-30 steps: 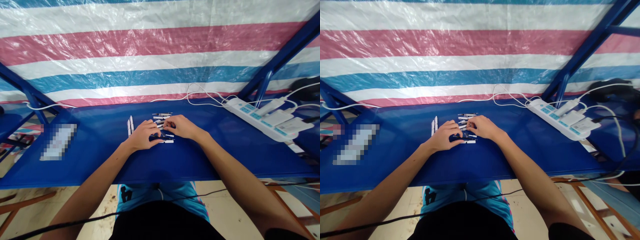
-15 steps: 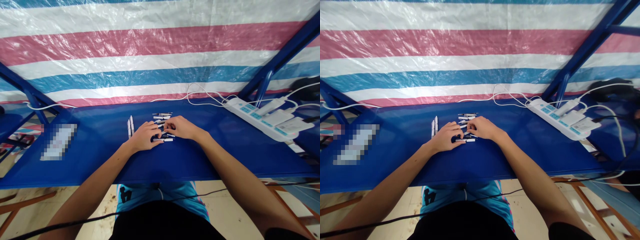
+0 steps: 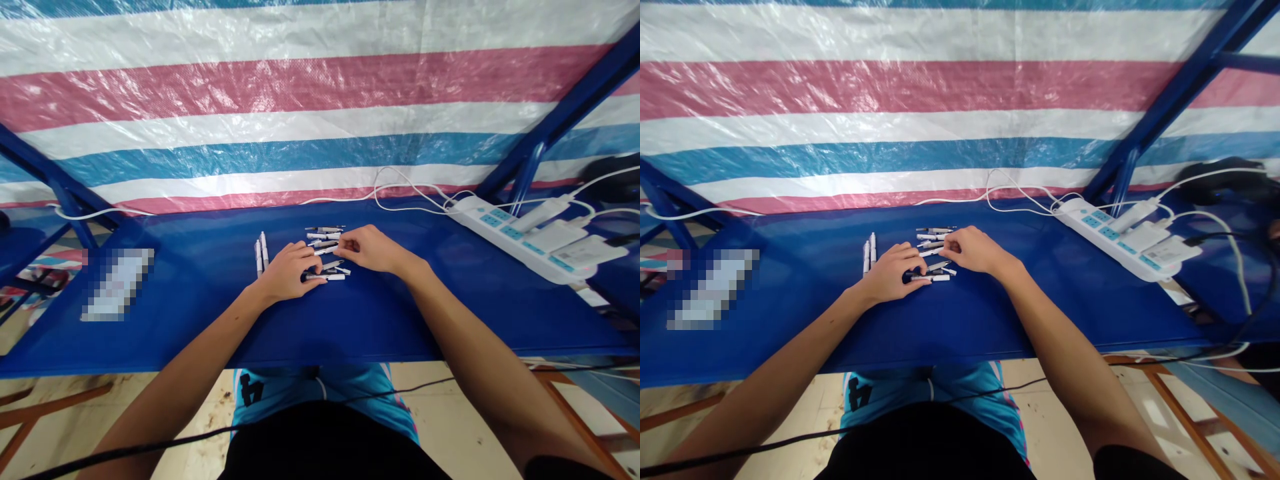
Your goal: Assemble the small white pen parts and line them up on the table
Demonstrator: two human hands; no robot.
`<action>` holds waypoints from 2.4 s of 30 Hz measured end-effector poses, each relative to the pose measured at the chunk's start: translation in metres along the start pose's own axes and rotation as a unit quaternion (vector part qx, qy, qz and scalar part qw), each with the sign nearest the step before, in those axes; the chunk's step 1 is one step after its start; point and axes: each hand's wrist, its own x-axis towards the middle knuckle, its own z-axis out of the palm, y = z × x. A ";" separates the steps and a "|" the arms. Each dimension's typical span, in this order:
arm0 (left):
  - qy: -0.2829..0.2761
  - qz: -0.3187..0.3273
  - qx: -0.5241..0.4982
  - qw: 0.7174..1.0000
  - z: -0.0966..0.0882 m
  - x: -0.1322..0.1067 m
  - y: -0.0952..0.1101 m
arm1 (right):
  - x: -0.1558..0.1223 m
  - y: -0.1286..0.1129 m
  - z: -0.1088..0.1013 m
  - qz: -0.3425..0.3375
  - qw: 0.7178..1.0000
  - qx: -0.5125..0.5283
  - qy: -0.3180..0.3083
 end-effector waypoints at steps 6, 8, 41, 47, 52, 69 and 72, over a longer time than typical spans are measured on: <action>-0.005 -0.009 -0.013 1.000 -0.001 0.000 0.000 | -0.006 0.007 -0.018 0.033 0.994 0.025 -0.100; -0.004 -0.007 -0.018 1.000 -0.001 -0.001 -0.001 | -0.006 0.007 -0.019 0.051 0.991 0.033 -0.123; 0.013 -0.006 -0.007 1.000 0.001 0.000 -0.001 | 0.000 -0.007 0.003 0.040 0.996 -0.056 -0.064; 0.004 -0.011 0.003 1.000 0.001 0.001 -0.001 | 0.000 -0.009 -0.001 0.045 0.995 -0.056 -0.067; 0.006 -0.012 0.002 1.000 0.001 0.001 -0.001 | 0.000 -0.006 -0.003 0.030 0.998 -0.041 -0.023; 0.031 -0.042 0.063 0.997 0.007 0.005 0.001 | 0.001 -0.001 -0.004 0.039 0.998 -0.046 0.027; 0.038 -0.038 0.067 0.996 0.007 0.005 0.000 | 0.000 0.000 -0.004 0.044 0.997 -0.052 0.034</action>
